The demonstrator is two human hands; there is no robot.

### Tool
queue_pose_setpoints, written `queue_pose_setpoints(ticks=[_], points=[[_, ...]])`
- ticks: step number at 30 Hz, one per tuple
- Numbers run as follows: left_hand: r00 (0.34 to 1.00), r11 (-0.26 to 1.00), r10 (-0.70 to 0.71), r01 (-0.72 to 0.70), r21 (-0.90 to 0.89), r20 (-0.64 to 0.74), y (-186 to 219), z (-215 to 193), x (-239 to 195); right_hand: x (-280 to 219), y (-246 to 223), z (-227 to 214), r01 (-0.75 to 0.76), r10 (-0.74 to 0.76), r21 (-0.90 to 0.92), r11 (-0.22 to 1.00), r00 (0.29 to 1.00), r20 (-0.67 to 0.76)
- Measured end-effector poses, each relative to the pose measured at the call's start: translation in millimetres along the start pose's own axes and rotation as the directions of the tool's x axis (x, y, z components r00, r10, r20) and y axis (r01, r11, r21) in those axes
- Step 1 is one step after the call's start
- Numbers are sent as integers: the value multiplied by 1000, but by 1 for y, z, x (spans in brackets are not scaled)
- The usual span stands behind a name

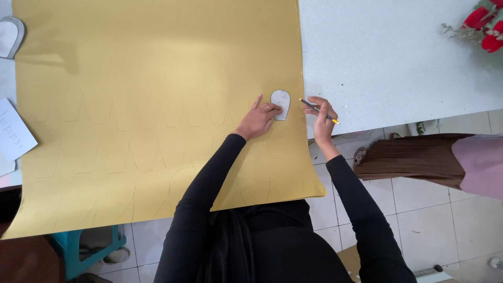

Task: Tracing a small petal-shaped template onto a large sheet of gold paper using a pencil to create multiple outlines.

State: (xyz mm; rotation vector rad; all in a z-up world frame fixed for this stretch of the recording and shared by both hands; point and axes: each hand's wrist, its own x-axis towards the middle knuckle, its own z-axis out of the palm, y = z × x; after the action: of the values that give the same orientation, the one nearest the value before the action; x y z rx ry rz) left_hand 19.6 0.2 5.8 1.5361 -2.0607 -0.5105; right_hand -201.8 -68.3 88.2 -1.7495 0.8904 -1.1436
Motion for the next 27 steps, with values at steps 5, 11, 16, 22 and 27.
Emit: queue_pose_setpoints(ticks=[5, 11, 16, 22, 27], points=[[999, 966, 9, -19, -256, -42, 4, -16, -3, 9, -3, 21, 265, -137, -299, 917, 911, 388], [941, 961, -139, 53, -272, -309, -6, -38, -23, 16, 49, 49, 494, -207, -500, 711, 827, 523], [850, 886, -334, 430, 171, -407, -4, -37, -48, 20, 77, 60, 476, -223, -516, 712, 850, 477], [870, 858, -264, 409, 311, -417, -17, -27, -51, 29, 102, 14, 498, -265, -536, 682, 851, 453], [865, 856, -265, 414, 310, -426, -13, -28, -55, -23, 88, -27, 496, -223, -459, 737, 820, 527]])
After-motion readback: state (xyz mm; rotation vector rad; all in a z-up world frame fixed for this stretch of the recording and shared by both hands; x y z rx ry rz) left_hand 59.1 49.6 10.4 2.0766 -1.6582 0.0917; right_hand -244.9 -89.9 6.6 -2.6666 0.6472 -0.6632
